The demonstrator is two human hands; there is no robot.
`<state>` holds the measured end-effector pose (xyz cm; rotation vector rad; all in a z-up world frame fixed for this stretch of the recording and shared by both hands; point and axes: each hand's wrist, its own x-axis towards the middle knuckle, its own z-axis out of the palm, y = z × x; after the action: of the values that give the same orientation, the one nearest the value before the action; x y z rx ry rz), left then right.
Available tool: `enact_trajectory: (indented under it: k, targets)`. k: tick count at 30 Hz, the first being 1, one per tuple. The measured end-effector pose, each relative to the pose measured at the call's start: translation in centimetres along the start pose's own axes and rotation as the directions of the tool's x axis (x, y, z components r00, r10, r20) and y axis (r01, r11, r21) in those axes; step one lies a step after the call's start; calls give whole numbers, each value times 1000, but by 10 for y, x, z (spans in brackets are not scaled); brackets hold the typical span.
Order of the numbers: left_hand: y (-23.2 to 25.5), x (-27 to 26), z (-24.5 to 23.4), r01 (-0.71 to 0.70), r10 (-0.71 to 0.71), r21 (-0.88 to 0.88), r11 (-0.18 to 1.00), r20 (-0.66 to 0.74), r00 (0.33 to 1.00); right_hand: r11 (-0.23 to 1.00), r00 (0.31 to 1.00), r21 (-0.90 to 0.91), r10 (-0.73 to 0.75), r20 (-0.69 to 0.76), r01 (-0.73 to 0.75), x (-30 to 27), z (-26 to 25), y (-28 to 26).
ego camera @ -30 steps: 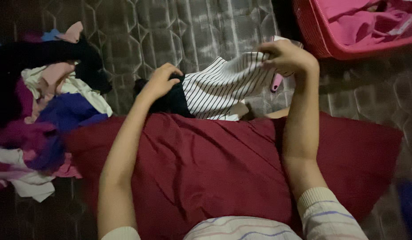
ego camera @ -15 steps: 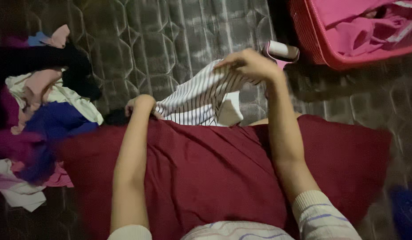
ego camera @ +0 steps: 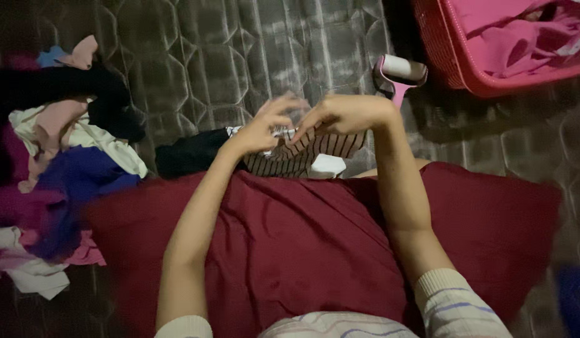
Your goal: The person uses a lint roller to clean a pink long-sleeved shirt and then a striped shirt. The person rolls the tool over the fabric surfaces, flips the pink shirt to treat the back, and places the cleaned pink shirt into a pink laundry basket. The striped shirt is laid out and rolled over as well.
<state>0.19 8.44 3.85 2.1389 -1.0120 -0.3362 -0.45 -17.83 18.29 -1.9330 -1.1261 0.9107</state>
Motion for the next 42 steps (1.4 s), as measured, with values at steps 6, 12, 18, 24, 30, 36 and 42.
enact_trajectory:
  k: [6, 12, 18, 24, 30, 36, 42]
  targets:
    - [1, -18, -24, 151, -152, -20, 988, -90, 984, 1000, 982, -1, 0, -190, 0, -40, -18, 14]
    - [-27, -45, -50, 149, -96, 152, 977, -311, 946, 925, 823, 100, 374, -427, -368, -72, -26, 53]
    - [-51, -36, -48, 236, -350, -267, 934, -571, 743, 846, 668, 128, 493, -557, -518, -59, -18, 106]
    - [-57, -16, -52, 457, -290, -7, 889, -782, 552, 783, 456, 171, 508, -730, -598, -27, -4, 146]
    - [-73, 20, -69, 418, -244, -56, 907, -877, 413, 735, 388, -102, 231, -892, -670, 22, 19, 181]
    - [-83, 13, -15, 709, -293, 296, 640, -760, 581, 709, 509, -89, 409, -757, -700, 90, 62, 203]
    - [-98, -8, 28, 765, -403, 272, 583, -721, 564, 612, 399, -24, 485, -779, -790, 94, 93, 237]
